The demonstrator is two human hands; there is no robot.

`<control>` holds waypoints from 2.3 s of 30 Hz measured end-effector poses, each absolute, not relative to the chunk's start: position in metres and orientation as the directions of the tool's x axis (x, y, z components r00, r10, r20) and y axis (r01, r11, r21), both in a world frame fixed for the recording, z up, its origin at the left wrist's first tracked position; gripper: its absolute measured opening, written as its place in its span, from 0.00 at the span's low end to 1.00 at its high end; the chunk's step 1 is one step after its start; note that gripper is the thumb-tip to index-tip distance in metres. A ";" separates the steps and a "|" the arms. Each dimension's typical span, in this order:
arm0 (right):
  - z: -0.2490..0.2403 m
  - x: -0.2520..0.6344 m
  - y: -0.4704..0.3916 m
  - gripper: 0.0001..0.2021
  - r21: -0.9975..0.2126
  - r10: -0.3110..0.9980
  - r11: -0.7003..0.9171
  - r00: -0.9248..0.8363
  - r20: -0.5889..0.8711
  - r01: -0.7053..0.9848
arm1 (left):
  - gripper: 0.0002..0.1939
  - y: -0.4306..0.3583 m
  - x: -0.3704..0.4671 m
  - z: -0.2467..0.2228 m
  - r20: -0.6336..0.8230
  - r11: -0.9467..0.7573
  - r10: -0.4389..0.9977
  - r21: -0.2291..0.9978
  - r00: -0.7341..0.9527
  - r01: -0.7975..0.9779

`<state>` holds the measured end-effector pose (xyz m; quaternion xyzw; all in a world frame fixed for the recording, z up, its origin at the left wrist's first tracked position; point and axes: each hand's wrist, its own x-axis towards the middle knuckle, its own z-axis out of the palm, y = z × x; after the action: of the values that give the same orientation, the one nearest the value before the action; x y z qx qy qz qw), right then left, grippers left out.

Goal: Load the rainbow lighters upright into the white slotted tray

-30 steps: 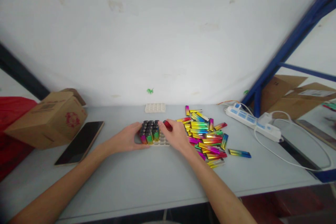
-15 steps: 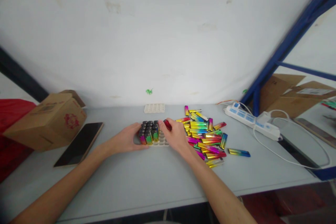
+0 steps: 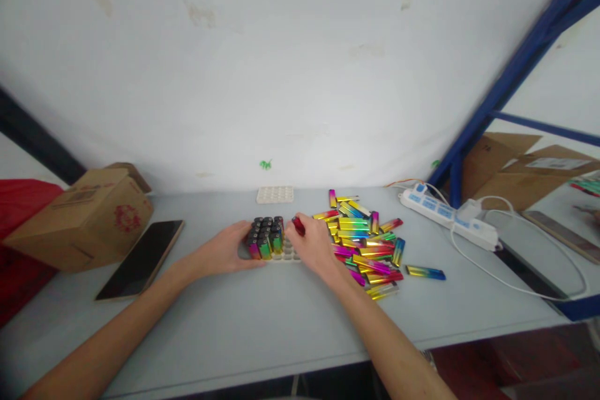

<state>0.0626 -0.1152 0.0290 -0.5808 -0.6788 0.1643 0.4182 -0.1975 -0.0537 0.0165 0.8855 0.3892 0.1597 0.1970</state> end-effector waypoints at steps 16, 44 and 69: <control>0.051 0.081 -0.126 0.27 -0.657 0.848 0.528 -0.299 0.437 0.538 | 0.28 -0.054 -0.198 0.016 0.136 -0.628 0.744 0.476 0.654 0.616; 0.021 0.110 -0.101 0.29 -0.599 0.917 0.367 -0.170 0.361 0.712 | 0.26 -0.054 -0.198 0.019 0.134 -0.622 0.743 0.501 0.655 0.603; 0.048 0.164 -0.027 0.11 -0.483 0.995 0.001 0.047 0.087 0.875 | 0.28 -0.055 -0.198 0.016 0.127 -0.627 0.742 0.479 0.659 0.614</control>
<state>0.1643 -0.0267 0.0479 -0.6923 -0.6755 0.1421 0.2104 -0.1981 -0.0552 0.0162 0.8881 0.3816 0.1580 0.2019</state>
